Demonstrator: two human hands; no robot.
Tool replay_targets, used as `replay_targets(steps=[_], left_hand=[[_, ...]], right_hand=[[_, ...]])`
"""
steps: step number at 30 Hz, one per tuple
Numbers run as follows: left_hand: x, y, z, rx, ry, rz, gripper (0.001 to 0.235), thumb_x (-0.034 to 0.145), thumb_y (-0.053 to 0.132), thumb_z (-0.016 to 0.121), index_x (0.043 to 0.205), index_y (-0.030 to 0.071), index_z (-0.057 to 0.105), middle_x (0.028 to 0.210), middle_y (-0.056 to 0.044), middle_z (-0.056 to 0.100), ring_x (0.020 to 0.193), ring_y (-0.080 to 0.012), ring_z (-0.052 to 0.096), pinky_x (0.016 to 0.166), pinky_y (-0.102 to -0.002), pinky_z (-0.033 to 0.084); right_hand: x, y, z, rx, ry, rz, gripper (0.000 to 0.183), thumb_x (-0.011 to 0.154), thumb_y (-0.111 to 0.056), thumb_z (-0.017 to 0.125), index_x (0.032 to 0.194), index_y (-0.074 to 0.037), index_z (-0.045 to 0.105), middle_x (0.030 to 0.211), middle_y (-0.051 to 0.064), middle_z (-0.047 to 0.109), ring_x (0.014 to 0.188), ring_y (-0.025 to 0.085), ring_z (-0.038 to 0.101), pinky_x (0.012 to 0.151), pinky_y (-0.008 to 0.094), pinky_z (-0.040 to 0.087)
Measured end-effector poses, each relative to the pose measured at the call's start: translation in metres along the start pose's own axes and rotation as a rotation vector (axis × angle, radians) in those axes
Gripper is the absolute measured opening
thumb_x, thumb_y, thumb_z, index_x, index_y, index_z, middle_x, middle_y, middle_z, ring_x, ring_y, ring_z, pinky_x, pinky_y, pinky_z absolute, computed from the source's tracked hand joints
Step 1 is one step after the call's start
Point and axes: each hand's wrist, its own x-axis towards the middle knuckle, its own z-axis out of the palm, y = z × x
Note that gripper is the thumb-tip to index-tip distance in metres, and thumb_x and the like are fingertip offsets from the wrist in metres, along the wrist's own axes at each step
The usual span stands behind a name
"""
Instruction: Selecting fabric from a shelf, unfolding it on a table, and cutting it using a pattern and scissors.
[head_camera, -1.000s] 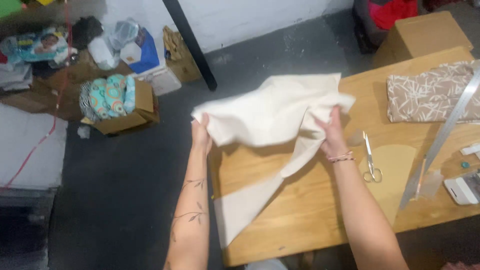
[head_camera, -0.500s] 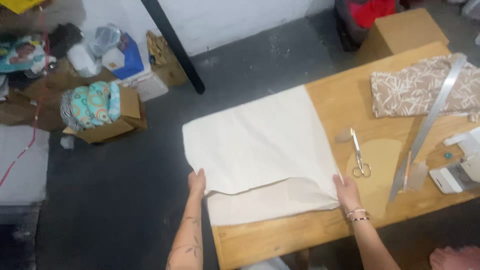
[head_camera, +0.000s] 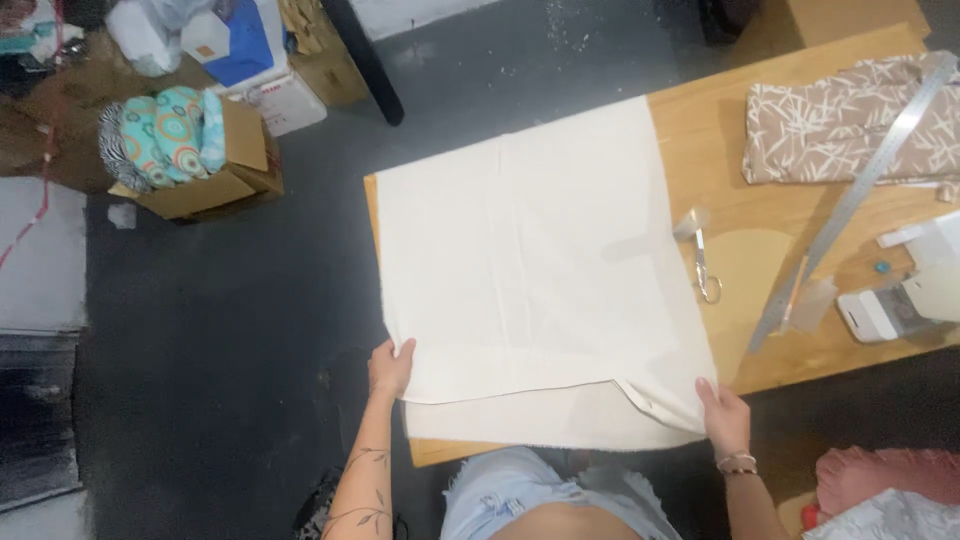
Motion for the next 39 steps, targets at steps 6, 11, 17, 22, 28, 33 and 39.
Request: replay_targets(steps=[6, 11, 17, 22, 28, 33, 39], left_hand=[[-0.041, -0.005, 0.006, 0.077, -0.071, -0.12, 0.051, 0.085, 0.047, 0.061, 0.115, 0.007, 0.072, 0.117, -0.014, 0.074, 0.114, -0.0375, 0.065, 0.095, -0.044, 0.049], [-0.07, -0.022, 0.02, -0.274, -0.023, -0.168, 0.038, 0.086, 0.033, 0.069, 0.109, 0.004, 0.076, 0.103, -0.007, 0.078, 0.092, -0.0149, 0.069, 0.083, -0.03, 0.05], [-0.103, -0.043, 0.024, -0.693, -0.007, -0.167, 0.03, 0.085, 0.017, 0.076, 0.11, 0.001, 0.071, 0.11, -0.012, 0.076, 0.092, -0.0154, 0.068, 0.081, -0.029, 0.055], [-0.125, -0.043, 0.034, -0.208, 0.358, -0.075, 0.053, 0.077, 0.03, 0.08, 0.124, 0.01, 0.063, 0.105, -0.014, 0.072, 0.099, -0.0287, 0.067, 0.09, -0.04, 0.05], [-0.165, 0.028, 0.066, 0.15, 0.414, 0.446, 0.047, 0.085, 0.022, 0.074, 0.128, 0.015, 0.058, 0.122, -0.011, 0.058, 0.123, -0.0336, 0.052, 0.104, -0.051, 0.041], [-0.18, 0.078, 0.077, 0.17, 0.075, 0.547, 0.054, 0.093, 0.029, 0.067, 0.143, 0.015, 0.051, 0.152, -0.018, 0.038, 0.145, -0.04, 0.031, 0.119, -0.057, 0.021], [-0.169, 0.098, 0.078, 0.279, -0.193, 0.356, 0.067, 0.098, 0.047, 0.056, 0.156, 0.021, 0.036, 0.168, -0.016, 0.015, 0.156, -0.0338, 0.01, 0.122, -0.062, 0.004]], right_hand=[[-0.006, -0.021, -0.027, -0.218, 0.029, 0.124, 0.056, 0.09, -0.056, 0.065, 0.083, -0.002, 0.073, 0.078, 0.015, 0.068, 0.078, 0.03, 0.059, 0.078, 0.036, 0.044], [-0.01, -0.015, -0.042, -0.185, 0.033, 0.14, 0.043, 0.091, -0.053, 0.068, 0.078, -0.012, 0.07, 0.081, 0.005, 0.07, 0.082, 0.024, 0.061, 0.078, 0.037, 0.044], [-0.01, 0.021, -0.04, 0.241, -0.127, 0.102, 0.022, 0.091, -0.027, 0.076, 0.092, -0.006, 0.07, 0.085, -0.001, 0.063, 0.075, 0.01, 0.052, 0.063, 0.024, 0.039], [0.009, -0.006, -0.044, -0.101, 0.219, -0.028, 0.04, 0.09, -0.052, 0.079, 0.102, -0.014, 0.072, 0.097, 0.007, 0.073, 0.093, 0.024, 0.066, 0.086, 0.039, 0.049], [0.083, -0.011, -0.026, -0.316, 0.318, -0.091, 0.04, 0.081, -0.05, 0.083, 0.104, -0.018, 0.076, 0.098, 0.008, 0.075, 0.101, 0.035, 0.07, 0.09, 0.047, 0.055], [0.117, 0.009, -0.017, -0.37, 0.289, -0.026, 0.035, 0.068, -0.05, 0.086, 0.095, -0.028, 0.079, 0.09, 0.001, 0.076, 0.094, 0.035, 0.072, 0.085, 0.043, 0.057], [0.073, -0.024, -0.059, -0.213, 0.542, -0.33, 0.019, 0.092, -0.031, 0.081, 0.1, -0.016, 0.073, 0.087, 0.007, 0.075, 0.088, 0.033, 0.072, 0.079, 0.044, 0.054]])
